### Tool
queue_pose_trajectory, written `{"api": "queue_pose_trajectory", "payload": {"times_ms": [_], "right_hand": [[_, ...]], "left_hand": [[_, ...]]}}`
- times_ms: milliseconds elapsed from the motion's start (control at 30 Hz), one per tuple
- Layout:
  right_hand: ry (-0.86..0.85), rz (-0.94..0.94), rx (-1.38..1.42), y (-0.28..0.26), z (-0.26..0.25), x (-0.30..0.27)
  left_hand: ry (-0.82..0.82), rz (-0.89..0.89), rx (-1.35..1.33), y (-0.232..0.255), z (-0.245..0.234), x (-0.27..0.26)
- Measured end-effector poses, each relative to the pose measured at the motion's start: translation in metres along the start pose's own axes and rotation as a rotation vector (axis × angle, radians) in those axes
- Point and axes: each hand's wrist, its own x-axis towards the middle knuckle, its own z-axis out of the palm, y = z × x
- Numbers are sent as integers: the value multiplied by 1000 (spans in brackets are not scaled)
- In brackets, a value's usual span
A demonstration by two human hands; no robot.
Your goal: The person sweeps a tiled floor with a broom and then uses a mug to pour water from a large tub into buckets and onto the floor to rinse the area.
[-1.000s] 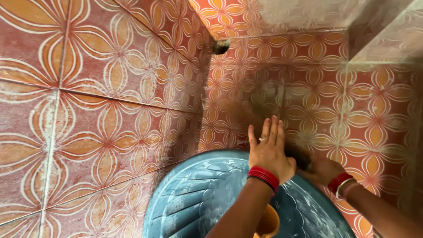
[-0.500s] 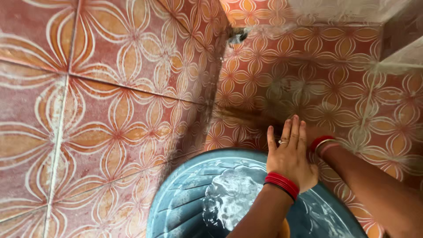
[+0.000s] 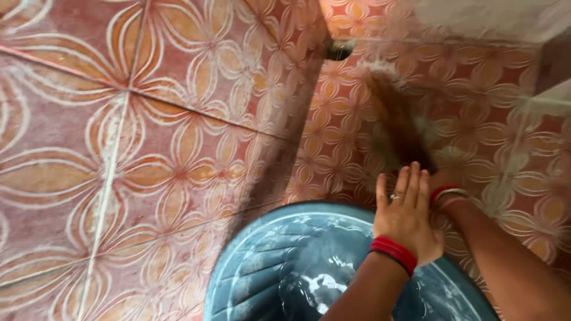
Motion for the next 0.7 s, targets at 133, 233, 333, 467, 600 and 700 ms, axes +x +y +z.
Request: {"api": "queue_pose_trajectory", "payload": {"times_ms": [133, 233, 333, 467, 600, 700], "right_hand": [[-33, 139, 184, -35, -23, -56], [47, 334, 387, -37, -54, -65], [62, 103, 228, -38, -20, -59], [41, -110, 68, -32, 65, -34], [117, 63, 184, 6, 64, 5], [177, 272, 366, 24, 27, 18]], "left_hand": [[-20, -17, -53, 5, 3, -6], [29, -16, 0, -1, 1, 6], [44, -3, 6, 2, -1, 4], [14, 0, -39, 3, -6, 0], [47, 0, -84, 6, -7, -2], [8, -2, -14, 1, -6, -3]]}}
